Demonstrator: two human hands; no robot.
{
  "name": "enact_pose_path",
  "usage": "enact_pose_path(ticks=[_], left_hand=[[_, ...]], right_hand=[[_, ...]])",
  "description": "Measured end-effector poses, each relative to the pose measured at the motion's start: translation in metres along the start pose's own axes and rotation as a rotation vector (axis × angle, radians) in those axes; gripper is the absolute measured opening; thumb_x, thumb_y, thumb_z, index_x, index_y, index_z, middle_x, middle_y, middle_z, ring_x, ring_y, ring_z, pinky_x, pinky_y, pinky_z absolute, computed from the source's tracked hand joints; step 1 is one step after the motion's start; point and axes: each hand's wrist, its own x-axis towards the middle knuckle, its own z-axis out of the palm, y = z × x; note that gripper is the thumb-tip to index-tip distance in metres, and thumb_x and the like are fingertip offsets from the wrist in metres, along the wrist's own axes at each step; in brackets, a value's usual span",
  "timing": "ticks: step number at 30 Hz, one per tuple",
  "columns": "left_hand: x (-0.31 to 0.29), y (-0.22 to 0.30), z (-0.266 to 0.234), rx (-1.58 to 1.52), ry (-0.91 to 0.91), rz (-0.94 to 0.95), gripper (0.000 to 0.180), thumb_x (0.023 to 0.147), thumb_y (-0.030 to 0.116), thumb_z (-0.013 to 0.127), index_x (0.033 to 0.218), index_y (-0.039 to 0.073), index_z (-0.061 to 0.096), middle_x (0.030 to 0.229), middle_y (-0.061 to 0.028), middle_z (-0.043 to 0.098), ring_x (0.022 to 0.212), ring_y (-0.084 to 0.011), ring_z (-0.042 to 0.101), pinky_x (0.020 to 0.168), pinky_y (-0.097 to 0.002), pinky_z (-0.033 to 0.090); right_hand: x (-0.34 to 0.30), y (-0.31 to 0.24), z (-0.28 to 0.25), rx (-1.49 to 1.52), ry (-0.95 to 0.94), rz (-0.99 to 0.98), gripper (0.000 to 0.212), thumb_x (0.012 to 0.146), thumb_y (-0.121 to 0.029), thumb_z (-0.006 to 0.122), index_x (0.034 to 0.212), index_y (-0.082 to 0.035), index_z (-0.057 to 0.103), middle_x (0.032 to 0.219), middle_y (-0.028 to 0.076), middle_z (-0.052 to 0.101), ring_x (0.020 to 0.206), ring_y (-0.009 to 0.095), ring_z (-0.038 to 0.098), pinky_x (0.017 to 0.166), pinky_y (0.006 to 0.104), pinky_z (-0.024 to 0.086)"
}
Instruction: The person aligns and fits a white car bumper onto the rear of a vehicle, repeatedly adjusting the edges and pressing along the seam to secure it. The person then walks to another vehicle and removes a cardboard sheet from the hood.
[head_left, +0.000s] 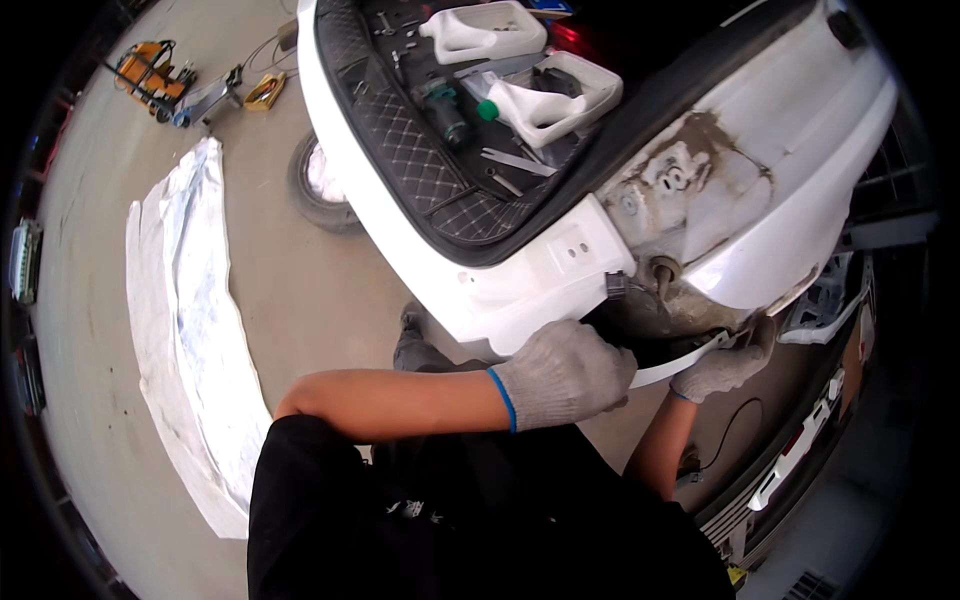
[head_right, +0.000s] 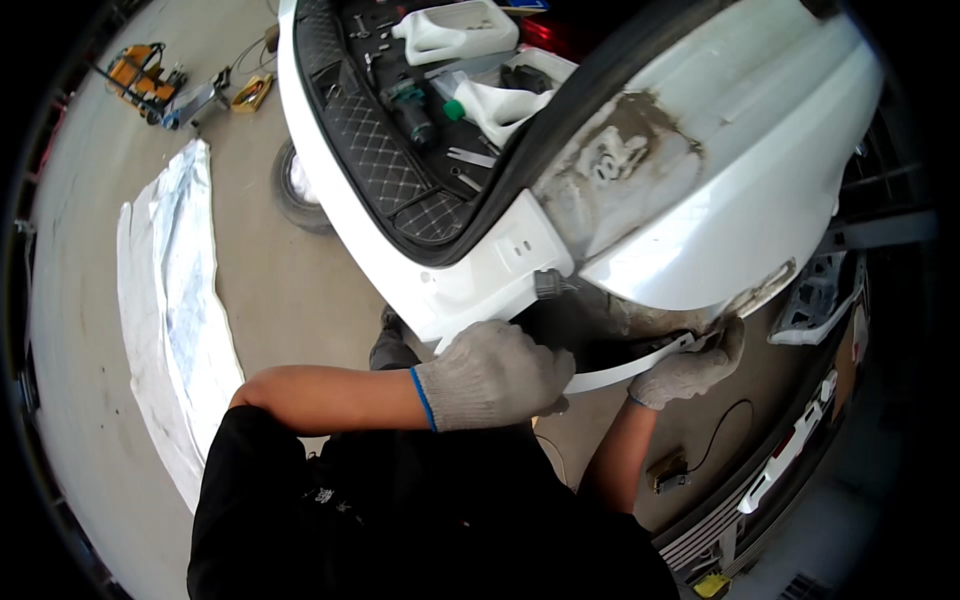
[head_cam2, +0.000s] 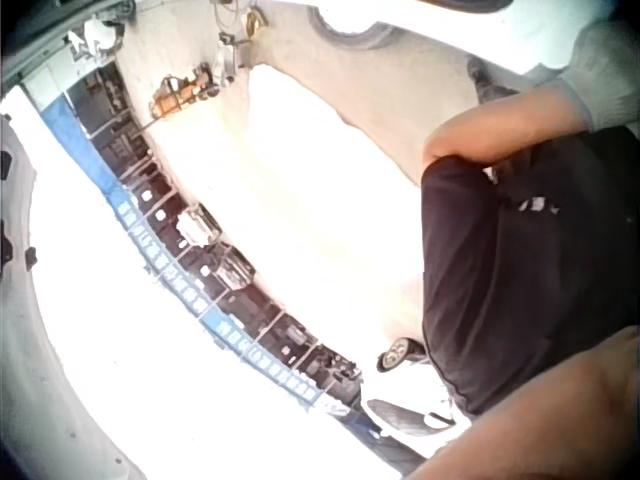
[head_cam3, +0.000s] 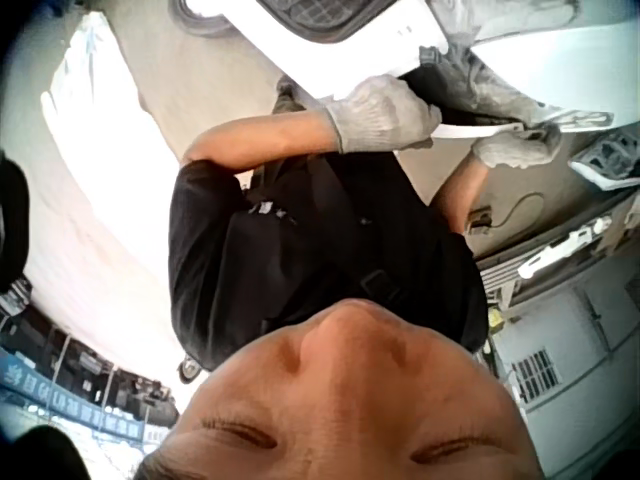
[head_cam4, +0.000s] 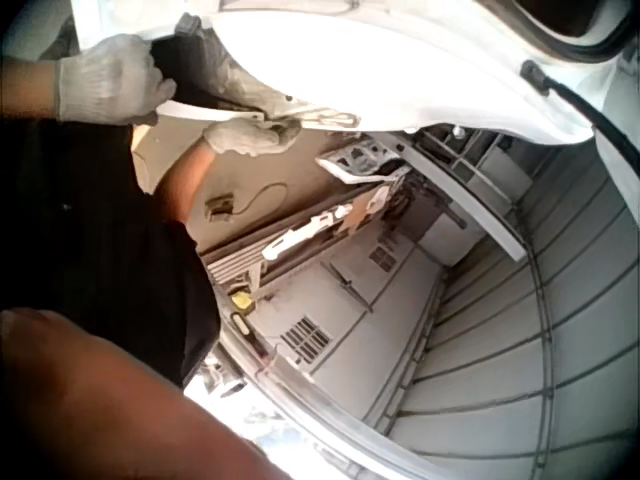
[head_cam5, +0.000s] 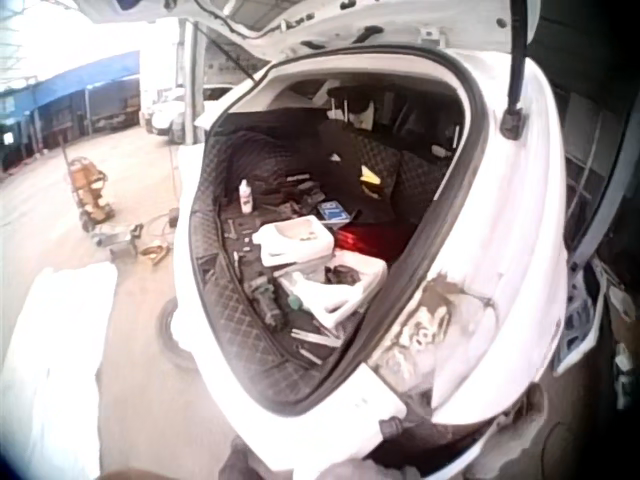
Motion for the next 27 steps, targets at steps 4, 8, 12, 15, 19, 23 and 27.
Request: enact_pose_path(ticks=[4, 8, 12, 15, 19, 23, 27], left_hand=[[-0.005, -0.003, 0.006, 0.030, -0.026, -0.005, 0.039, 0.087, 0.039, 0.067, 0.095, 0.000, 0.063, 0.070, -0.0099, 0.067, 0.068, -0.0277, 0.069, 0.061, -0.0399, 0.055], [-0.010, -0.008, 0.007, 0.043, -0.040, 0.012, 0.041, 0.089, 0.039, 0.065, 0.103, 0.000, 0.063, 0.075, -0.0101, 0.068, 0.074, -0.0278, 0.069, 0.063, -0.0404, 0.056], [0.004, 0.001, -0.001, -0.013, -0.146, -0.026, 0.035, 0.088, 0.038, 0.066, 0.095, 0.004, 0.064, 0.071, -0.0086, 0.067, 0.068, -0.0265, 0.069, 0.060, -0.0392, 0.055], [0.007, 0.012, 0.015, 0.124, 0.162, 0.105, 0.031, 0.085, 0.038, 0.071, 0.082, 0.009, 0.061, 0.061, -0.0044, 0.059, 0.053, -0.0226, 0.062, 0.051, -0.0375, 0.049], [-0.004, 0.025, 0.008, 0.321, 0.140, 0.016, 0.033, 0.082, 0.036, 0.074, 0.080, 0.009, 0.055, 0.057, -0.0040, 0.052, 0.049, -0.0206, 0.057, 0.046, -0.0347, 0.045], [0.022, 0.028, 0.000, 0.378, 0.059, 0.036, 0.037, 0.081, 0.030, 0.073, 0.103, 0.003, 0.058, 0.066, -0.0082, 0.058, 0.058, -0.0249, 0.061, 0.051, -0.0385, 0.048], [0.051, 0.052, 0.037, 0.478, 0.165, 0.045, 0.045, 0.085, 0.033, 0.069, 0.113, 0.001, 0.054, 0.070, -0.0100, 0.060, 0.061, -0.0258, 0.063, 0.053, -0.0377, 0.050]], right_hand=[[0.002, 0.017, -0.007, -0.267, -0.080, -0.264, 0.063, 0.101, -0.044, 0.031, 0.128, 0.008, 0.055, 0.130, 0.023, 0.056, 0.121, 0.034, 0.056, 0.105, 0.0439, 0.045], [0.002, 0.017, -0.009, -0.024, -0.098, -0.096, 0.053, 0.097, -0.032, 0.041, 0.131, 0.008, 0.051, 0.129, 0.023, 0.056, 0.121, 0.036, 0.057, 0.105, 0.0452, 0.047], [0.010, 0.038, -0.021, -0.342, -0.078, -0.411, 0.041, 0.089, -0.009, 0.062, 0.127, 0.004, 0.054, 0.123, 0.020, 0.059, 0.115, 0.032, 0.060, 0.097, 0.0425, 0.051], [0.018, 0.043, -0.030, -0.319, -0.063, -0.296, 0.044, 0.094, -0.016, 0.055, 0.133, 0.004, 0.048, 0.130, 0.019, 0.054, 0.119, 0.030, 0.057, 0.101, 0.0408, 0.049], [0.016, 0.082, -0.042, -0.033, 0.011, -0.026, 0.047, 0.098, -0.026, 0.046, 0.137, 0.000, 0.047, 0.137, 0.019, 0.050, 0.126, 0.031, 0.053, 0.109, 0.0406, 0.041], [0.025, 0.100, -0.042, 0.043, 0.151, 0.260, 0.048, 0.101, -0.032, 0.041, 0.135, 0.001, 0.050, 0.135, 0.020, 0.054, 0.127, 0.033, 0.052, 0.107, 0.0397, 0.040], [0.037, 0.110, -0.049, -0.005, 0.136, 0.282, 0.050, 0.103, -0.033, 0.041, 0.138, 0.003, 0.047, 0.137, 0.019, 0.054, 0.127, 0.029, 0.052, 0.109, 0.0390, 0.039]])
